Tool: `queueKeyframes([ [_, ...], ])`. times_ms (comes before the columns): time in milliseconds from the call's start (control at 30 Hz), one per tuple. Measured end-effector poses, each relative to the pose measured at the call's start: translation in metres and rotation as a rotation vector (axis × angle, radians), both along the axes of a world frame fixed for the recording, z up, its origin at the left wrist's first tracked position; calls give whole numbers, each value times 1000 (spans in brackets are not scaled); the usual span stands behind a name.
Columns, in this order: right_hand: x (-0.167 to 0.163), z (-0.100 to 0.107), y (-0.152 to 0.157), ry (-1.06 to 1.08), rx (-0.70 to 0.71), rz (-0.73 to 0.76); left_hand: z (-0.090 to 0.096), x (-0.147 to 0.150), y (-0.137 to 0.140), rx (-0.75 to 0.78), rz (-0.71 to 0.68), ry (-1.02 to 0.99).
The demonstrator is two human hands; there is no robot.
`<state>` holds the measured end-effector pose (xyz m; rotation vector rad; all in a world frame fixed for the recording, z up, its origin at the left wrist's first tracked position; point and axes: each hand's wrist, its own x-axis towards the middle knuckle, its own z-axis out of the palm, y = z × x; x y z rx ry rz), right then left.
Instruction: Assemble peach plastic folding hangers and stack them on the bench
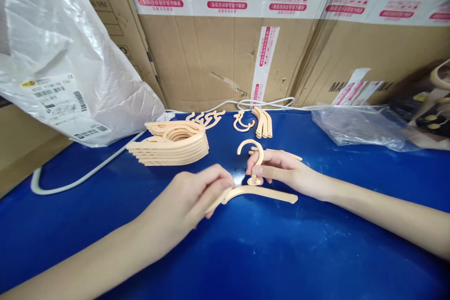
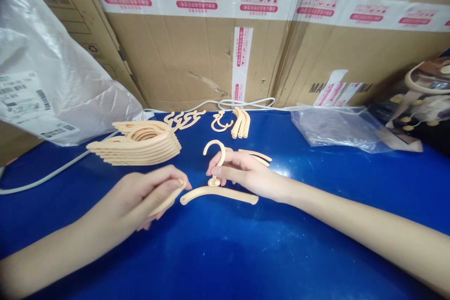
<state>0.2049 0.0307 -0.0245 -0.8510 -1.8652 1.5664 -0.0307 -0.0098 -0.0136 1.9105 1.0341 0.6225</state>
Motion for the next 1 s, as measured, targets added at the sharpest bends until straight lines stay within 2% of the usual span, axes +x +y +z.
queueKeyframes([
  [67, 0, 0, 0, 12, -25, -23, -4, 0, -2, 337, -20, 228],
  [133, 0, 1, 1, 3, -31, -14, -7, 0, -3, 500, -32, 332],
  [367, 2, 1, 3, 34, -51, 9, -4, 1, -1, 521, 8, 385],
  [567, 2, -2, 5, 53, -60, -45, -13, 3, 2, 754, -108, 430],
  [667, 2, -4, 7, 114, -109, -56, -18, 3, 3, 825, -116, 446],
  [1000, 1, -6, 9, 177, -133, -83, -19, 2, 6, 728, -175, 440],
])
